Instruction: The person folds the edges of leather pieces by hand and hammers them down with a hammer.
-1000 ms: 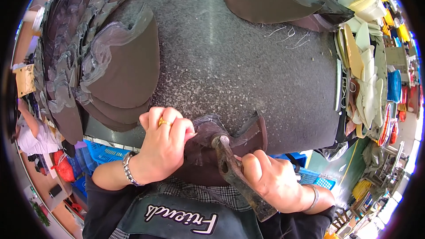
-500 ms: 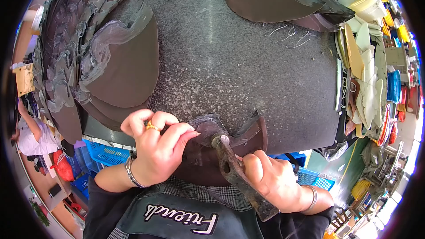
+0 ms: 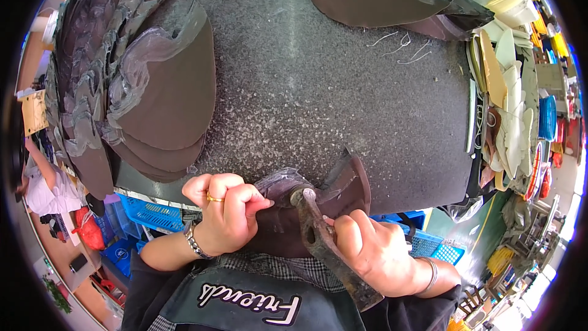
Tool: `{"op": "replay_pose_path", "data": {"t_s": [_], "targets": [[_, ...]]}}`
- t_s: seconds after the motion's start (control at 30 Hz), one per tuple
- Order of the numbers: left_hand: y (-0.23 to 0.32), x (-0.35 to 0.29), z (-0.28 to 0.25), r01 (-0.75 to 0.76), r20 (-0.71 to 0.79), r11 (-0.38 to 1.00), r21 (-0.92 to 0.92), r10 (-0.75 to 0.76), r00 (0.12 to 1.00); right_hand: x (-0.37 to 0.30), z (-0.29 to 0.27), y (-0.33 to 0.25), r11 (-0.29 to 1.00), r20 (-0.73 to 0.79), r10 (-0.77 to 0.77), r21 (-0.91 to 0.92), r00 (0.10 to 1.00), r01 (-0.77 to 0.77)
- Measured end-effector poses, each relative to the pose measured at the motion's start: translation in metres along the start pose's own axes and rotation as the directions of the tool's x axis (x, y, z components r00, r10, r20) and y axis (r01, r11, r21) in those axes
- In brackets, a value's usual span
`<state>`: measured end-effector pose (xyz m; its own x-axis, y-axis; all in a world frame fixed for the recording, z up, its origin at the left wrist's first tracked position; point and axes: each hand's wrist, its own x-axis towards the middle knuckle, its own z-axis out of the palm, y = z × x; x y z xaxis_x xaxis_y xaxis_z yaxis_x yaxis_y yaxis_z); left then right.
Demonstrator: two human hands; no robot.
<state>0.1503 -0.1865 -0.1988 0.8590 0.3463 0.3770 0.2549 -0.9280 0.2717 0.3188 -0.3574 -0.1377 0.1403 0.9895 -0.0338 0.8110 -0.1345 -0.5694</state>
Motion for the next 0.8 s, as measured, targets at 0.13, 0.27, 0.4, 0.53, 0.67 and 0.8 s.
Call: {"op": "replay_pose_path", "data": {"t_s": [0.13, 0.27, 0.4, 0.53, 0.67, 0.8], "targets": [[-0.01, 0.0, -0.004, -0.224, -0.058, 0.974, -0.021, 0.222, 0.973, 0.0, 0.0, -0.001, 1.0, 0.017, 0.002, -0.004, 1.0, -0.002], [-0.013, -0.001, -0.001, -0.211, -0.141, 0.973, -0.089, 0.198, 0.97, -0.002, 0.002, -0.001, 1.0, 0.037, 0.003, -0.021, 0.999, -0.002], [-0.008, 0.004, -0.009, 0.021, -0.05, 0.963, -0.269, -0.036, 0.998, 0.0, 0.01, -0.001, 0.999, -0.015, 0.015, 0.03, 1.0, -0.015], [-0.011, 0.011, -0.017, 0.116, 0.035, 0.945, -0.306, -0.111, 0.993, 0.003, 0.01, -0.002, 1.0, -0.015, -0.004, 0.022, 1.0, 0.004], [-0.017, 0.016, -0.03, 0.111, 0.043, 0.962, -0.248, -0.103, 0.994, 0.001, 0.011, -0.003, 1.0, -0.012, -0.008, 0.021, 1.0, 0.008], [-0.006, 0.018, -0.034, 0.227, 0.087, 0.946, -0.23, -0.212, 0.973, 0.0, 0.012, -0.002, 0.999, -0.004, -0.018, 0.032, 1.0, 0.018]]}}
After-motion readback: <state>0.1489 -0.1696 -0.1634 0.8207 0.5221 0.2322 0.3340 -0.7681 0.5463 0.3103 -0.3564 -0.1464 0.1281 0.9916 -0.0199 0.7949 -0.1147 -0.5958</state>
